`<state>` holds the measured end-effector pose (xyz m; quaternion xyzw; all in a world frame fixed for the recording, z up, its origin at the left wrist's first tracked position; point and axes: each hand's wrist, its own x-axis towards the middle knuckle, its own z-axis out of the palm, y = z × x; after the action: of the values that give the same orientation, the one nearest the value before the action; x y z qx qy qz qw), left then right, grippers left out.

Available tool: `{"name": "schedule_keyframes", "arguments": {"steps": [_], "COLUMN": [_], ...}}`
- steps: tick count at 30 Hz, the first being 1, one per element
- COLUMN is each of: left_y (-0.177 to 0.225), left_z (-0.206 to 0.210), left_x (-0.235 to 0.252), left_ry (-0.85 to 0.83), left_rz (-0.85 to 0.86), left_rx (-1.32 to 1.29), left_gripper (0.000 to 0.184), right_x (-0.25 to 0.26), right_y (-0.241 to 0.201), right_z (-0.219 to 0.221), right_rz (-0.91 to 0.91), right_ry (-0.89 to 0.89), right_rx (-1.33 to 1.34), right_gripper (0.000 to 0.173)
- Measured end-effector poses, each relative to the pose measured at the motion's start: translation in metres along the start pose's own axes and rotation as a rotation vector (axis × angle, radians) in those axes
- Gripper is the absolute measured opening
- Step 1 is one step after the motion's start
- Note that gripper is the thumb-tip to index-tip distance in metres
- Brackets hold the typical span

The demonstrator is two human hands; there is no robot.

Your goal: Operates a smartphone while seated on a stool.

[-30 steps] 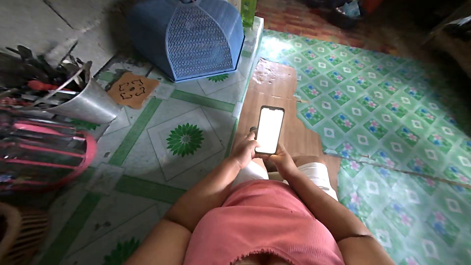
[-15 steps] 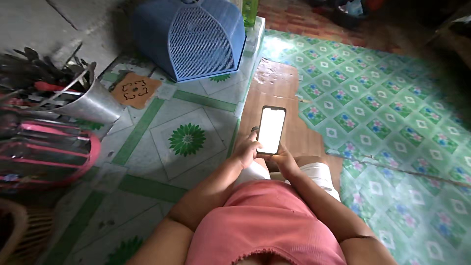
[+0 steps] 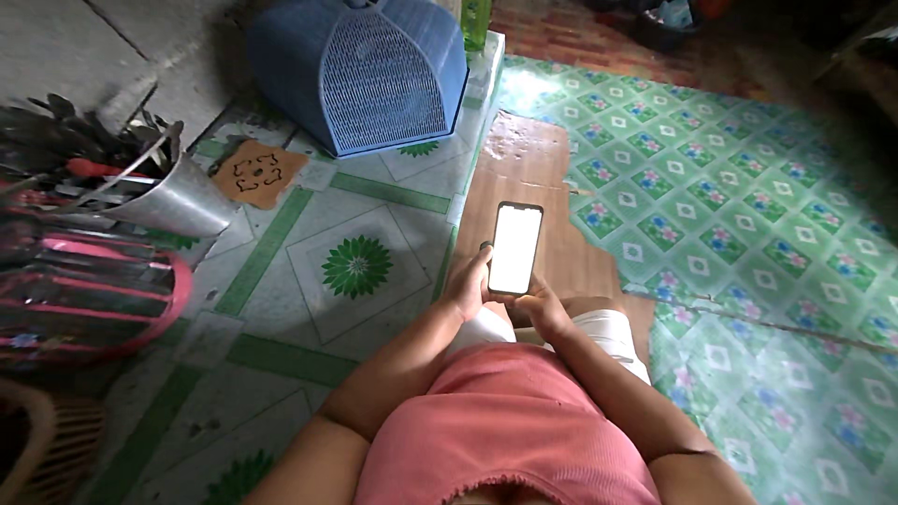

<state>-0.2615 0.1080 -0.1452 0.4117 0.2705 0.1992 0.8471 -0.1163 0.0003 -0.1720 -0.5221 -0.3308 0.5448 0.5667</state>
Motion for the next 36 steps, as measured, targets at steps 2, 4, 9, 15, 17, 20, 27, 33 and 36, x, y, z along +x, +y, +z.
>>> {"name": "schedule_keyframes", "arguments": {"steps": [2,4,9,15,17,20,27,33,36], "left_y": [0.0024,0.0039,0.0012,0.0028,0.0033,0.0030,0.0008,0.0020,0.0033], "left_z": [0.0019,0.0027,0.0016,0.0024,0.0028,0.0032,0.0018,0.0043,0.0060], "left_x": [-0.0020,-0.0032,-0.0018,-0.0027,-0.0030,-0.0030,-0.0030,-0.0030,-0.0026], "left_ry": [-0.002,0.003,0.002,-0.012,-0.013,-0.010,-0.010,0.059,0.073], "left_rz": [-0.013,-0.027,-0.030,-0.013,-0.020,-0.020,0.009,-0.015,-0.020], "left_rx": [-0.008,-0.004,0.019,0.016,0.020,0.021,-0.018,0.048,0.081], "left_gripper": [0.069,0.071,0.073,0.071,0.071,0.071,0.050,0.054,0.056], "right_x": [-0.0007,-0.0016,-0.0026,-0.0023,-0.0020,-0.0025,-0.0035,-0.0047,-0.0043], "right_y": [-0.0009,-0.0016,0.0002,-0.0019,-0.0001,-0.0001,-0.0031,-0.0057,-0.0064], "right_z": [0.0005,0.0020,0.0015,0.0027,0.0017,0.0020,0.0009,0.0020,0.0017], "right_rz": [0.006,0.016,0.006,0.011,0.012,0.020,0.008,0.015,0.014], "right_ry": [-0.002,0.003,0.004,0.010,0.007,0.016,-0.010,0.020,0.029], "right_rx": [0.019,0.030,0.051,0.034,0.033,0.024,0.047,0.040,0.034], "right_gripper": [0.064,0.059,0.057,0.058,0.058,0.056,0.064,0.063,0.060]}}
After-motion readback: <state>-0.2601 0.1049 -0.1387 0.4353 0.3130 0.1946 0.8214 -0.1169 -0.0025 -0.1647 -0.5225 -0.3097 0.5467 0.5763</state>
